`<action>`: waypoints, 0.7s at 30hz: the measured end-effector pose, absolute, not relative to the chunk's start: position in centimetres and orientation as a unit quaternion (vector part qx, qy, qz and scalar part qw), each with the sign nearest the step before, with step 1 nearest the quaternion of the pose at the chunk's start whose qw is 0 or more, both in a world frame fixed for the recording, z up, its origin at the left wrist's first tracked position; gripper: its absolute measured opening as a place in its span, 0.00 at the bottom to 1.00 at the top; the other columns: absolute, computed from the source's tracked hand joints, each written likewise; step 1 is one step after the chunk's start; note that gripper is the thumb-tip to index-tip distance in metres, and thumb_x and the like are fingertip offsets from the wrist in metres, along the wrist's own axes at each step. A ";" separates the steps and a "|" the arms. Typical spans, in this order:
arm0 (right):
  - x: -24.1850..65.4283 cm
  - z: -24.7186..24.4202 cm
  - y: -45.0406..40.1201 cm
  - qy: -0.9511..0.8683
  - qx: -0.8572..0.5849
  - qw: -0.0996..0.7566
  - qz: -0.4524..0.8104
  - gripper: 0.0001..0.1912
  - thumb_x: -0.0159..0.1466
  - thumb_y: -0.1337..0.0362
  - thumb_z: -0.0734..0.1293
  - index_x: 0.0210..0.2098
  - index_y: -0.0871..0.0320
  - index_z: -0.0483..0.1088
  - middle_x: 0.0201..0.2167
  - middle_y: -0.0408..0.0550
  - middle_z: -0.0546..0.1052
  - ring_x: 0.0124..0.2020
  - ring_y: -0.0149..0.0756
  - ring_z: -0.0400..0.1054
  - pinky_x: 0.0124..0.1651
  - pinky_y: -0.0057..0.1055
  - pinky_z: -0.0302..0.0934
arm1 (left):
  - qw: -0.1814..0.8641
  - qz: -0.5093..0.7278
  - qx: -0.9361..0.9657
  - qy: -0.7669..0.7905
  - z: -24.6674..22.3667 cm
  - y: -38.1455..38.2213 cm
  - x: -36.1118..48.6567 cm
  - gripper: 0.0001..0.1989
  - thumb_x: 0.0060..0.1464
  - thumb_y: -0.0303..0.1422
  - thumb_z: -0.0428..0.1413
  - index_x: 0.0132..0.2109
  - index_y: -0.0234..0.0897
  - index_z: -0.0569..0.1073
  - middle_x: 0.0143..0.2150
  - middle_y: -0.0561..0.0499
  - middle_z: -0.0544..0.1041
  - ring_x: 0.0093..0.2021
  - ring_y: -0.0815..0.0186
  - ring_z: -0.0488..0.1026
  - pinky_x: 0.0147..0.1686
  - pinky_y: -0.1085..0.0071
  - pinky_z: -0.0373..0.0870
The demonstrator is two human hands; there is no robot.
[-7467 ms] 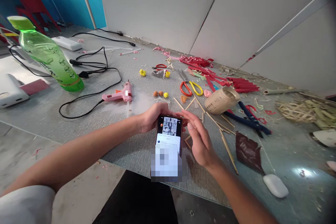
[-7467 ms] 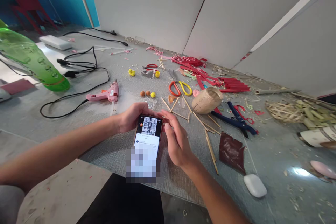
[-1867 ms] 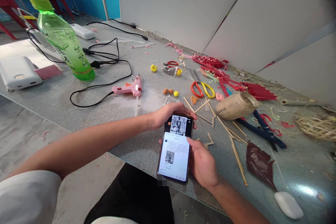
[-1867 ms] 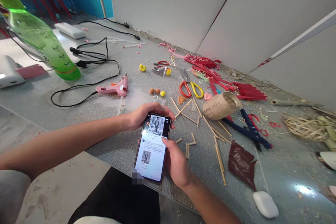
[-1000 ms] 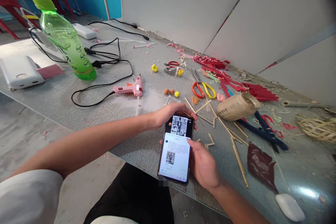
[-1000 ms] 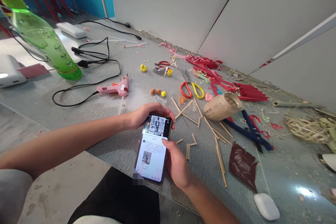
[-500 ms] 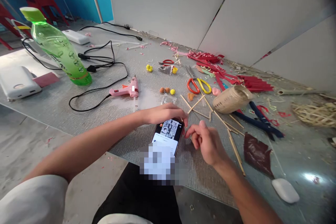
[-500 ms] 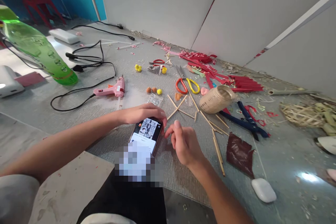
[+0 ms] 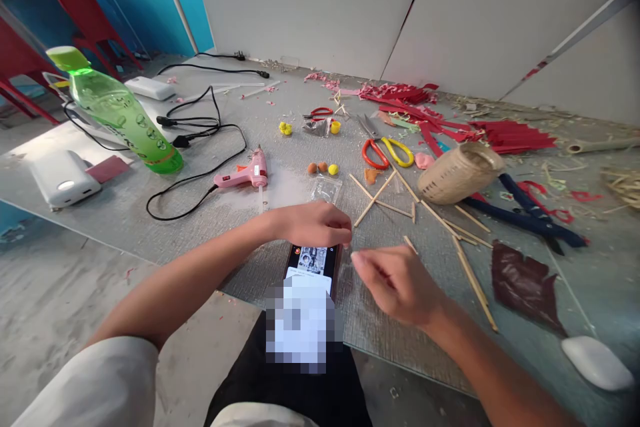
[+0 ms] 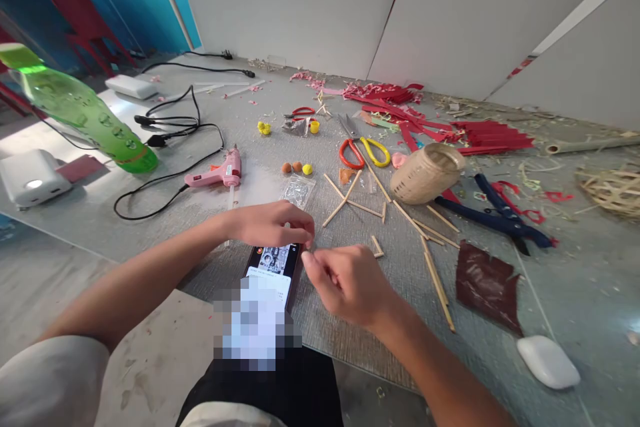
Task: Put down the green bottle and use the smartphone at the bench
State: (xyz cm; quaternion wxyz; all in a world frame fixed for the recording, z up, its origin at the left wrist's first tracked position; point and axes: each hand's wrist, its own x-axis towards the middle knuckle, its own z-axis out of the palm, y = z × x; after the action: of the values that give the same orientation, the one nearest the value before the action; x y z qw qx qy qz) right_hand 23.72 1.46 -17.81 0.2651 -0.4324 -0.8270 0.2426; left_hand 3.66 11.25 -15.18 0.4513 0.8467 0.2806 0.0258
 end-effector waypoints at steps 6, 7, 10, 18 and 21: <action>23.2 -18.5 0.4 -0.898 -0.328 0.174 0.237 0.27 0.64 0.53 0.70 0.17 0.59 0.57 0.14 0.36 0.61 0.18 0.24 0.47 0.27 0.31 0.39 | 0.416 0.029 0.850 0.322 -14.3 11.1 3.5 0.12 0.60 0.36 0.53 0.39 0.34 0.79 0.32 0.50 0.80 0.31 0.68 0.71 0.31 0.71 0.62; 23.1 -18.7 0.2 -0.901 -0.327 0.165 0.233 0.28 0.61 0.51 0.73 0.16 0.59 0.57 0.13 0.36 0.62 0.18 0.24 0.47 0.27 0.31 0.38 | 0.411 0.034 0.851 0.325 -14.2 11.1 3.5 0.12 0.60 0.35 0.53 0.40 0.34 0.79 0.32 0.50 0.79 0.30 0.68 0.71 0.31 0.71 0.62; 22.7 -19.2 -0.4 -0.911 -0.318 0.145 0.220 0.33 0.53 0.43 0.78 0.15 0.59 0.59 0.12 0.37 0.63 0.17 0.24 0.47 0.27 0.32 0.35 | 0.411 0.044 0.852 0.322 -14.3 11.1 3.6 0.12 0.60 0.35 0.54 0.39 0.33 0.79 0.32 0.50 0.79 0.30 0.69 0.71 0.32 0.72 0.63; 22.0 -19.9 -2.0 -0.944 -0.284 0.076 0.146 0.35 0.49 0.30 0.75 0.19 0.58 0.71 0.17 0.45 0.74 0.17 0.30 0.59 0.29 0.33 0.35 | 0.414 0.051 0.848 0.326 -14.6 11.1 3.7 0.11 0.60 0.34 0.54 0.39 0.33 0.80 0.32 0.50 0.79 0.31 0.69 0.71 0.32 0.73 0.63; 21.9 -20.1 -2.3 -0.951 -0.278 0.065 0.121 0.34 0.50 0.31 0.76 0.20 0.59 0.73 0.17 0.46 0.74 0.18 0.33 0.61 0.29 0.34 0.35 | 0.416 0.054 0.848 0.324 -14.6 11.1 3.7 0.11 0.59 0.34 0.54 0.39 0.33 0.80 0.32 0.50 0.79 0.30 0.70 0.71 0.31 0.73 0.63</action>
State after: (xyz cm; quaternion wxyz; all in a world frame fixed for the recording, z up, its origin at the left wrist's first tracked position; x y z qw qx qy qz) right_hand 21.90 -2.29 -20.15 0.0646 -0.2776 -0.9508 0.1213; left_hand 3.66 11.14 -14.62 0.4160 0.8480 0.3239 0.0544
